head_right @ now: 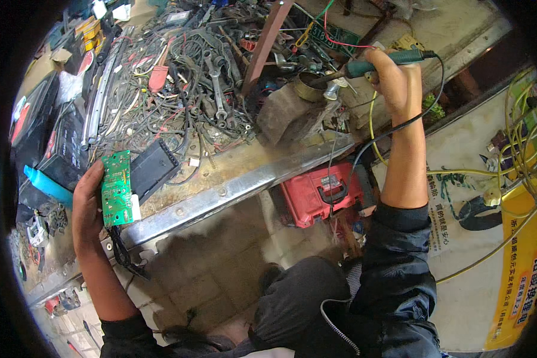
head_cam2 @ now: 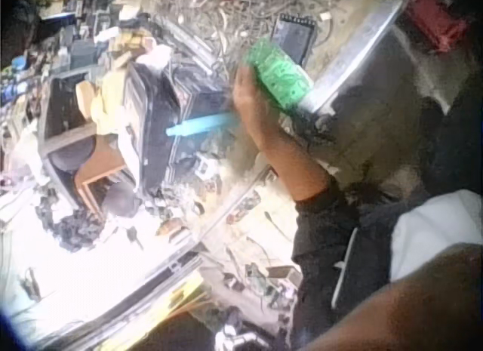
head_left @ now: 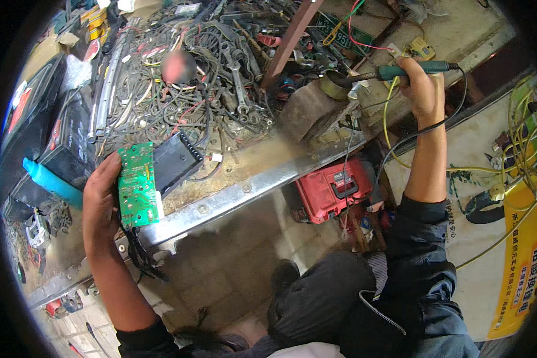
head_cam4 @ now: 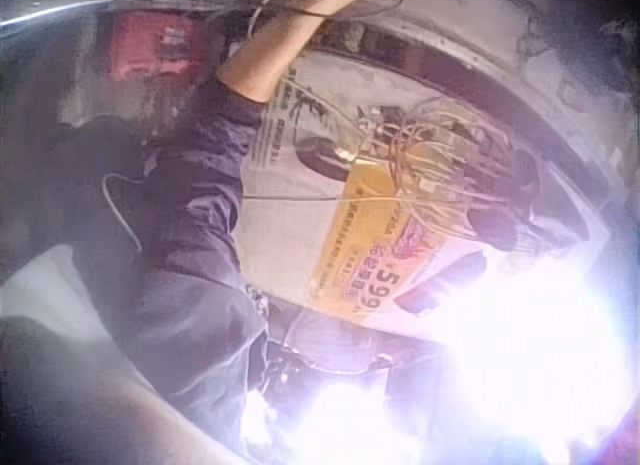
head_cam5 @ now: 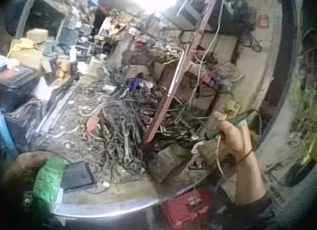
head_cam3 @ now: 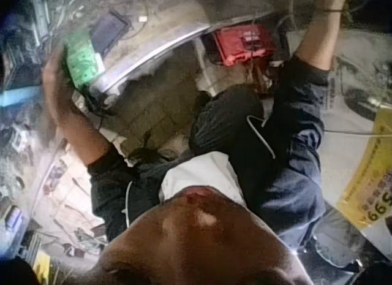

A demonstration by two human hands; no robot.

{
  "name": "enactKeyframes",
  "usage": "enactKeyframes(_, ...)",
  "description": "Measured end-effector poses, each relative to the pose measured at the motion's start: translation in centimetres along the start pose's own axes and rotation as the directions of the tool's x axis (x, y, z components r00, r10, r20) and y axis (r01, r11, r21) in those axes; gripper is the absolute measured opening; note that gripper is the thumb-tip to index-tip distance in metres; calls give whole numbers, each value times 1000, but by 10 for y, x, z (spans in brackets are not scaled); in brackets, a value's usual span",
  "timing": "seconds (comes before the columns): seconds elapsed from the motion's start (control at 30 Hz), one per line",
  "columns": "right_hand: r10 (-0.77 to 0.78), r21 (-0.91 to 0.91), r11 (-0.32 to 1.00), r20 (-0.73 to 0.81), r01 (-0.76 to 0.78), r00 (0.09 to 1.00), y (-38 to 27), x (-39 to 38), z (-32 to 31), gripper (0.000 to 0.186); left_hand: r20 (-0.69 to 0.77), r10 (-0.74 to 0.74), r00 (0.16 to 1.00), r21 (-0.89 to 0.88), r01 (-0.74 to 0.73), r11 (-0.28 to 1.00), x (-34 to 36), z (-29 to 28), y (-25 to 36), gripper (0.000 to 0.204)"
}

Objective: The person tests wires on a motorcycle with a multimeter, connects wires to a circuit board, and solders components on the board at a cluttered workbench.

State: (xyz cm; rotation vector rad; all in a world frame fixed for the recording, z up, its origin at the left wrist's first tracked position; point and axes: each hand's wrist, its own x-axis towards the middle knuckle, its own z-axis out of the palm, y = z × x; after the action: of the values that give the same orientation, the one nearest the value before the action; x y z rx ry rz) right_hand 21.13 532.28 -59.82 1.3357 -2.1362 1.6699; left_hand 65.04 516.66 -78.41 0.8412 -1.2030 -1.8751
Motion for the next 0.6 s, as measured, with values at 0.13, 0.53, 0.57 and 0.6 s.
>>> enactKeyframes(0.13,50,-172,984,38,-43,998,19,5,-9,22,-156,0,988,78,12,997,-1,4,-2,35)
enactKeyframes(0.53,-49,356,932,-62,68,997,-3,-10,-6,29,3,-1,1000,-112,2,994,4,11,-7,31)
enactKeyframes(0.57,-16,436,899,-36,31,999,-29,-36,31,28,-11,-6,1000,-110,5,994,4,12,-6,31)
enactKeyframes(0.6,27,495,869,-19,-14,999,-56,-66,69,28,-21,-9,1000,-108,7,994,5,14,-6,30)
